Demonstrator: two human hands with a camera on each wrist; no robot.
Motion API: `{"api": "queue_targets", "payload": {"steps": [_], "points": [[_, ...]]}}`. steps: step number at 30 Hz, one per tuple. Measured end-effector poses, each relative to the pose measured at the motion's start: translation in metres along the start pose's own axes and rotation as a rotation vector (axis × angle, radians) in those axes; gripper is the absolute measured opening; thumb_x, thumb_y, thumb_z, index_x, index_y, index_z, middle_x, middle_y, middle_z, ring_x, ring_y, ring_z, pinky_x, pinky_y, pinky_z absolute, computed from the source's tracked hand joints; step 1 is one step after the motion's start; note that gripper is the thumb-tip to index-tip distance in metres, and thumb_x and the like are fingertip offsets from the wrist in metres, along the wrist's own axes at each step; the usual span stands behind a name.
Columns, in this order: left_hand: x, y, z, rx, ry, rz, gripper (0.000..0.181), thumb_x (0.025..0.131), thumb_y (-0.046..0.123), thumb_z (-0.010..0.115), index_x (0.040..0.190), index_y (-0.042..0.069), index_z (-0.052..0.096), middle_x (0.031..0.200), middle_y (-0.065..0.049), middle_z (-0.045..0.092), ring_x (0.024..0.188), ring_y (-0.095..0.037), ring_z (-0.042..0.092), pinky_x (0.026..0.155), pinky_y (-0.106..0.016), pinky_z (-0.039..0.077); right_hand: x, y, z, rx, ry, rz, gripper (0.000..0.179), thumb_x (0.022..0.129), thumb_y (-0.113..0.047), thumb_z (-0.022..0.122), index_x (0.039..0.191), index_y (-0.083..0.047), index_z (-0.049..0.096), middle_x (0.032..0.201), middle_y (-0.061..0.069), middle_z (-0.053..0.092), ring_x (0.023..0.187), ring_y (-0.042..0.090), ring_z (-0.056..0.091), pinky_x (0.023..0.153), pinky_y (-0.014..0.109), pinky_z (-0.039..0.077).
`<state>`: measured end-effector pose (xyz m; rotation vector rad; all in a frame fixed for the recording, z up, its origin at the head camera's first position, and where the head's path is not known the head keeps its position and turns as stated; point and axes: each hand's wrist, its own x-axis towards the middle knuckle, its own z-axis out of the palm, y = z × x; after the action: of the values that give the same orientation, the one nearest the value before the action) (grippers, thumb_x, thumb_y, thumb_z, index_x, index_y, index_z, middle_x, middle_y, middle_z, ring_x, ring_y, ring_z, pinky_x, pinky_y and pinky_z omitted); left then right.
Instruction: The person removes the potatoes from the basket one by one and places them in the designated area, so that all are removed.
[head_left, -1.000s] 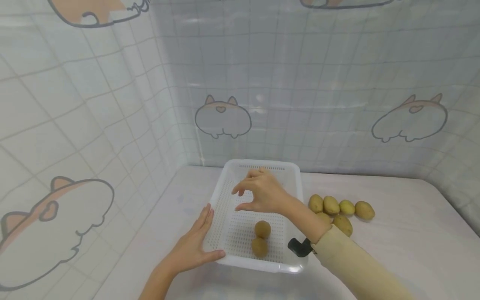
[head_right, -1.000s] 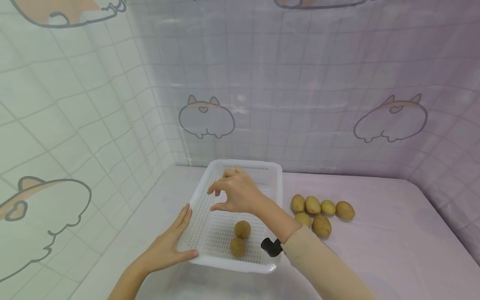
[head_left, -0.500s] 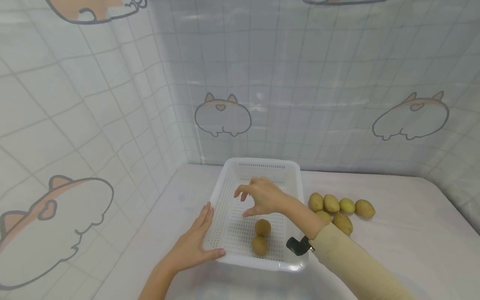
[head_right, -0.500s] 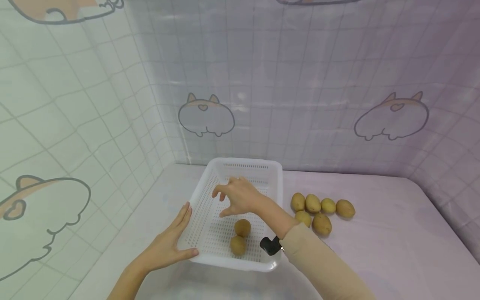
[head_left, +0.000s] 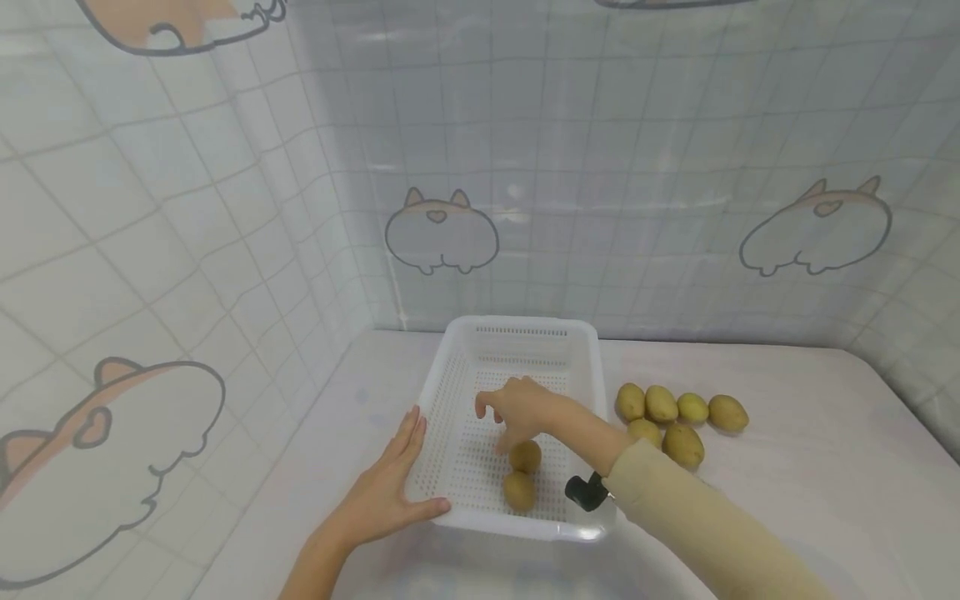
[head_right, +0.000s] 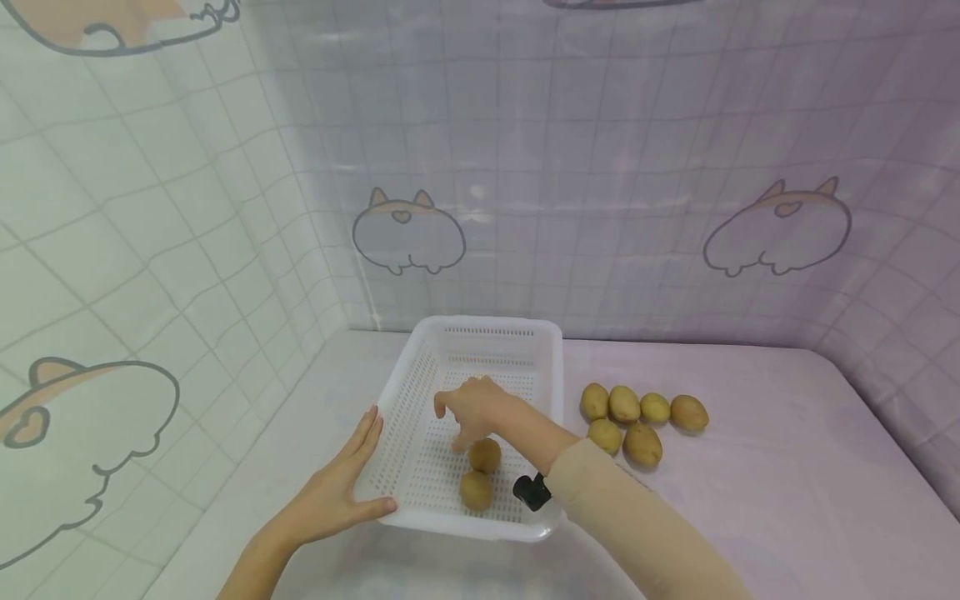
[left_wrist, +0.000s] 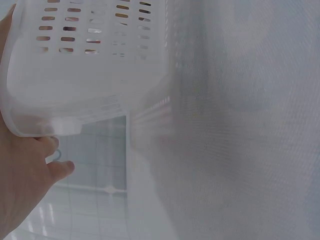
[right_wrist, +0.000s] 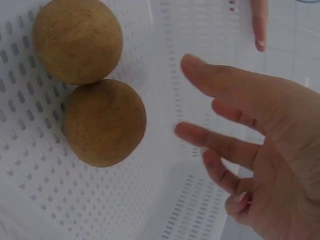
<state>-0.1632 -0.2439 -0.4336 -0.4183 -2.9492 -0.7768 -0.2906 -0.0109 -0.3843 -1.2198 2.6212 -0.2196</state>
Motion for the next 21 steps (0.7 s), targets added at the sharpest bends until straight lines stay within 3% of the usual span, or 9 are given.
{"api": "queue_targets", "payload": {"steps": [7, 13, 21], "points": [[0.0, 0.0, -0.001, 0.001, -0.026, -0.017, 0.115, 0.074, 0.066, 0.07, 0.154, 0.006, 0.012, 0.162, -0.007, -0.001, 0.145, -0.032, 0.011, 0.103, -0.063, 0.032, 0.001, -0.005, 0.009, -0.109, -0.128, 0.124, 0.056, 0.068, -0.027, 0.085, 0.116, -0.032, 0.059, 0.089, -0.004, 0.06, 0.086, 0.017, 0.048, 0.081, 0.037, 0.043], [0.0, 0.001, -0.002, -0.003, -0.029, -0.013, 0.114, 0.075, 0.066, 0.069, 0.154, 0.006, 0.012, 0.162, -0.007, -0.001, 0.144, -0.034, 0.011, 0.104, -0.063, 0.03, 0.001, -0.006, 0.013, -0.129, -0.207, 0.186, 0.054, 0.065, -0.017, 0.085, 0.11, -0.034, 0.059, 0.089, -0.006, 0.056, 0.088, 0.018, 0.045, 0.08, 0.036, 0.041], [0.0, 0.001, -0.002, -0.002, -0.026, -0.01, 0.113, 0.075, 0.062, 0.071, 0.154, 0.005, 0.013, 0.161, -0.008, 0.0, 0.143, -0.036, 0.012, 0.104, -0.063, 0.029, -0.001, -0.009, 0.02, -0.222, -0.242, 0.182, 0.042, 0.066, -0.013, 0.088, 0.091, -0.027, 0.057, 0.08, -0.011, 0.056, 0.078, 0.013, 0.048, 0.082, 0.033, 0.041]]}}
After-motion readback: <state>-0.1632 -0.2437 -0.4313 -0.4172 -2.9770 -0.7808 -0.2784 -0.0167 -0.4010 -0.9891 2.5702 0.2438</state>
